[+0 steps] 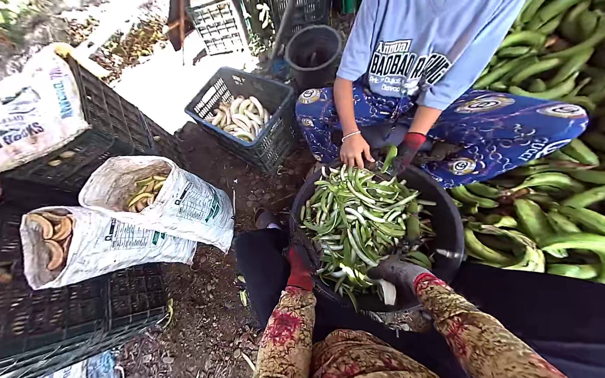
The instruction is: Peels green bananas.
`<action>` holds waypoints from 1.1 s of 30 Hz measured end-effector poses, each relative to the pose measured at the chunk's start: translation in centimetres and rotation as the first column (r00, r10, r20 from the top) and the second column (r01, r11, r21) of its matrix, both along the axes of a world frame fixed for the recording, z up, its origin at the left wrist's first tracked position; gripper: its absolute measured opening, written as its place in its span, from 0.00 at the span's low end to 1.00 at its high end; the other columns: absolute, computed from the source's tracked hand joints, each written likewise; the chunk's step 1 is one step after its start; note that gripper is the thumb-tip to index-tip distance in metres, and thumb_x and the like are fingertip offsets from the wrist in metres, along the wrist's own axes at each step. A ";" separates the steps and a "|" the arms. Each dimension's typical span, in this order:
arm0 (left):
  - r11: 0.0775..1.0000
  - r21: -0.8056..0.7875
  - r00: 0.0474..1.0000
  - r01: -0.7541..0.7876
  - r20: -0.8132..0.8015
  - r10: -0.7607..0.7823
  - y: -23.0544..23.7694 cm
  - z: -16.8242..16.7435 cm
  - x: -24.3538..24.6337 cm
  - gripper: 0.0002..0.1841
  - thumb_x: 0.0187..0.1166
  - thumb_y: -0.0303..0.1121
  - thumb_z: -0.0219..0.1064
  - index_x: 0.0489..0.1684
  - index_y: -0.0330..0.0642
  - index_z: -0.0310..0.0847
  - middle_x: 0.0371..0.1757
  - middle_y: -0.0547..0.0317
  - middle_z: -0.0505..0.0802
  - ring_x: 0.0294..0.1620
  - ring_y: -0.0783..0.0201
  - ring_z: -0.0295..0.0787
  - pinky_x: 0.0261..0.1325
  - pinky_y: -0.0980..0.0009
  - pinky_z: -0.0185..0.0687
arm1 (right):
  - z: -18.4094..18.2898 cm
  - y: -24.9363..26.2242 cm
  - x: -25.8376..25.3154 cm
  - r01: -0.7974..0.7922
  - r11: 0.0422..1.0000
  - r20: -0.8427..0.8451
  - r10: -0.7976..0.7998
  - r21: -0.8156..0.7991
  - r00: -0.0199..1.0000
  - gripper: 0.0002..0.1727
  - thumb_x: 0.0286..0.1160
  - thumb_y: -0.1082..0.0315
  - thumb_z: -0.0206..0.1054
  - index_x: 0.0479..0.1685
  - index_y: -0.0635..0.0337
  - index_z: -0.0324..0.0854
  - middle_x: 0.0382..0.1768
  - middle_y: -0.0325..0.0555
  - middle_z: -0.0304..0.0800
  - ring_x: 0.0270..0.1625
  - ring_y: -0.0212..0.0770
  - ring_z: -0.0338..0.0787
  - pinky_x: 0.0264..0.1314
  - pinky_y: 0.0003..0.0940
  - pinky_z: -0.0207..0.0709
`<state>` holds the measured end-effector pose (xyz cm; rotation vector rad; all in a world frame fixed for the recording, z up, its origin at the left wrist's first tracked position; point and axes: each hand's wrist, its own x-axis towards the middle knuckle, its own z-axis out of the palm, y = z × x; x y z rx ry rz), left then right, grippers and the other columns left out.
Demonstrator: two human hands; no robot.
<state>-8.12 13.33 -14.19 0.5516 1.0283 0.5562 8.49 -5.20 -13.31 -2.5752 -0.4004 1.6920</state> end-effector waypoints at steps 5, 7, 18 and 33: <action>0.999 0.021 0.997 -0.043 -0.060 0.044 -0.1 0.2 0.3 0.22 0.95 0.49 0.45 0.51 0.37 0.76 0.28 0.51 0.85 0.24 0.57 0.84 0.28 0.57 0.86 | 11.7 11.4 1.8 0.445 0.663 -0.245 -0.377 0.602 0.893 0.27 0.85 0.45 0.59 0.63 0.61 0.82 0.44 0.53 0.90 0.41 0.46 0.89 0.43 0.46 0.85; 0.999 0.041 0.998 -0.036 -0.047 0.037 -0.1 -0.2 0.5 0.22 0.95 0.48 0.45 0.51 0.37 0.76 0.27 0.52 0.85 0.24 0.58 0.85 0.27 0.58 0.86 | 18.0 15.2 1.8 0.598 0.263 -0.545 -0.251 0.757 0.800 0.26 0.89 0.44 0.48 0.64 0.57 0.77 0.39 0.44 0.90 0.33 0.36 0.88 0.35 0.33 0.84; 0.998 0.043 0.995 0.036 -0.096 -0.032 -0.6 -0.7 1.4 0.25 0.95 0.50 0.43 0.43 0.37 0.75 0.22 0.52 0.83 0.20 0.56 0.83 0.25 0.58 0.85 | 19.0 10.0 2.2 0.650 0.115 -0.614 -0.237 0.751 0.753 0.27 0.88 0.46 0.54 0.81 0.47 0.69 0.63 0.46 0.89 0.54 0.46 0.93 0.53 0.46 0.89; 0.153 0.473 0.497 0.868 -0.824 -0.273 -6.3 5.5 4.6 0.38 0.72 0.45 0.76 0.83 0.39 0.70 0.75 0.32 0.81 0.71 0.38 0.83 0.72 0.43 0.79 | 7.6 -1.4 -1.5 0.533 0.420 -0.282 -0.525 0.734 0.803 0.38 0.75 0.42 0.70 0.79 0.56 0.72 0.68 0.50 0.86 0.67 0.43 0.87 0.67 0.47 0.83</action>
